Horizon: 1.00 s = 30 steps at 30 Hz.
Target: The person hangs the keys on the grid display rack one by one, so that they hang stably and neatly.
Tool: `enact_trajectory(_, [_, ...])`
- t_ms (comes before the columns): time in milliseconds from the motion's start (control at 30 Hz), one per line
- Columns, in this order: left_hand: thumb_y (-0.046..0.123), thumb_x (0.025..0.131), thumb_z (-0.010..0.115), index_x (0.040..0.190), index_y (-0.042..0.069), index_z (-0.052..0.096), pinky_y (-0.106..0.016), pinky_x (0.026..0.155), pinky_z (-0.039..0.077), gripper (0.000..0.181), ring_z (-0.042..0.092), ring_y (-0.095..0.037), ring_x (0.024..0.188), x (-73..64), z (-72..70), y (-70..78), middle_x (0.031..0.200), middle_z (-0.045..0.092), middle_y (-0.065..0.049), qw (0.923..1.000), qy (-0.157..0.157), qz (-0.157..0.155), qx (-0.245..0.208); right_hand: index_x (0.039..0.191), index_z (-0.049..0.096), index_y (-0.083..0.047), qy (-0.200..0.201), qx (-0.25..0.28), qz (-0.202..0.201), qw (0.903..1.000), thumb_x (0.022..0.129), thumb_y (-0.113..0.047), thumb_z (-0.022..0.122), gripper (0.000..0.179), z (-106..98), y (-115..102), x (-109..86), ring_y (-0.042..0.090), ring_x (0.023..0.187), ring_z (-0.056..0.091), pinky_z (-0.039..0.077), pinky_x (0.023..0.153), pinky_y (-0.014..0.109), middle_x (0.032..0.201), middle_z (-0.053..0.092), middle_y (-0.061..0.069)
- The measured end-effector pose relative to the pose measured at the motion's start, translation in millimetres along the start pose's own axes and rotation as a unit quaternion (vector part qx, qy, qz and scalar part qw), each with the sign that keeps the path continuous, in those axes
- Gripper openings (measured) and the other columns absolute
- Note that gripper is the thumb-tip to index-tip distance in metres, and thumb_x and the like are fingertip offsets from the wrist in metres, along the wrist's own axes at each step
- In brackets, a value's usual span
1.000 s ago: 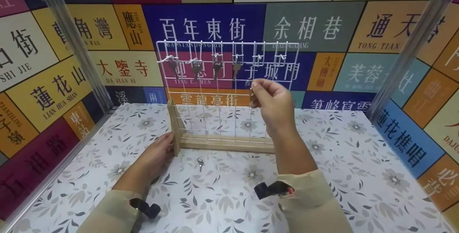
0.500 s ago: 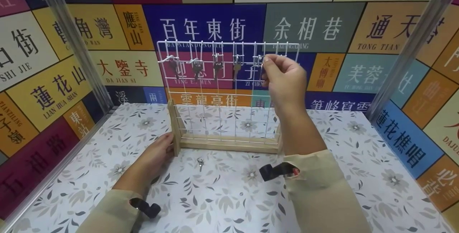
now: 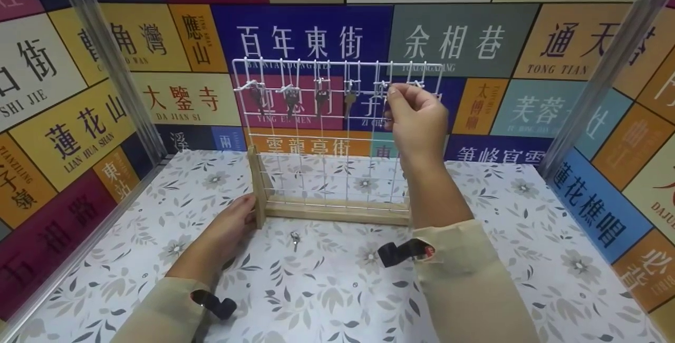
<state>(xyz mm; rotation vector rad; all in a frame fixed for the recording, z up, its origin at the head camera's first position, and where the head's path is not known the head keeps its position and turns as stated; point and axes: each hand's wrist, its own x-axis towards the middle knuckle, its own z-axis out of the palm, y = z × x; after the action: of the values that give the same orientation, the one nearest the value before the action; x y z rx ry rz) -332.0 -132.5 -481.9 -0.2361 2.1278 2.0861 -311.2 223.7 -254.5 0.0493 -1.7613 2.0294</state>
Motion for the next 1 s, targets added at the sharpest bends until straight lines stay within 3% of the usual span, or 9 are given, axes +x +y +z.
enact_trajectory(233, [0.048, 0.113, 0.049, 0.161, 0.025, 0.047, -0.047, 0.135, 0.027, 0.053, 0.041, -0.028, 0.159, 0.3, 0.2, -1.1, 0.165, 0.051, -0.006, 0.9999, 0.000, -0.005, -0.010, 0.122, 0.075, -0.007, 0.004, 0.023, 0.008, 0.9997, 0.100, -0.028, 0.078, 0.031, 1, 15, -6.3, 0.017, 0.083, 0.065, 0.061, 0.071, 0.020, 0.105, 0.066, 0.005])
enact_trajectory(433, [0.049, 0.113, 0.048, 0.160, 0.026, 0.048, -0.049, 0.136, 0.024, 0.052, 0.041, -0.028, 0.159, 1.0, -1.1, -0.5, 0.164, 0.052, -0.005, 1.0000, 0.002, -0.004, -0.001, 0.120, 0.074, -0.002, -0.014, 0.053, 0.031, 0.9980, 0.102, -0.022, 0.076, 0.027, 8, 44, -20.9, 0.016, 0.080, 0.064, 0.060, 0.066, 0.021, 0.101, 0.068, 0.006])
enact_trajectory(667, [0.047, 0.113, 0.049, 0.159, 0.025, 0.050, -0.049, 0.135, 0.026, 0.051, 0.044, -0.029, 0.157, 1.7, -0.7, -3.0, 0.161, 0.056, -0.007, 0.9999, 0.001, 0.002, -0.017, 0.114, 0.073, -0.002, -0.085, 0.033, 0.059, 0.9941, 0.104, -0.018, 0.072, 0.019, 25, 90, -44.4, 0.013, 0.075, 0.063, 0.059, 0.065, 0.021, 0.088, 0.069, 0.000])
enact_trajectory(1000, [0.046, 0.113, 0.051, 0.157, 0.023, 0.052, -0.048, 0.135, 0.027, 0.050, 0.045, -0.028, 0.156, 3.9, -0.4, -3.5, 0.160, 0.057, -0.008, 0.9997, 0.003, 0.012, -0.019, 0.117, 0.074, -0.001, -0.173, -0.016, 0.111, 0.9786, 0.104, -0.019, 0.073, 0.023, 56, 135, -67.9, 0.015, 0.079, 0.064, 0.060, 0.068, 0.023, 0.092, 0.068, 0.001])
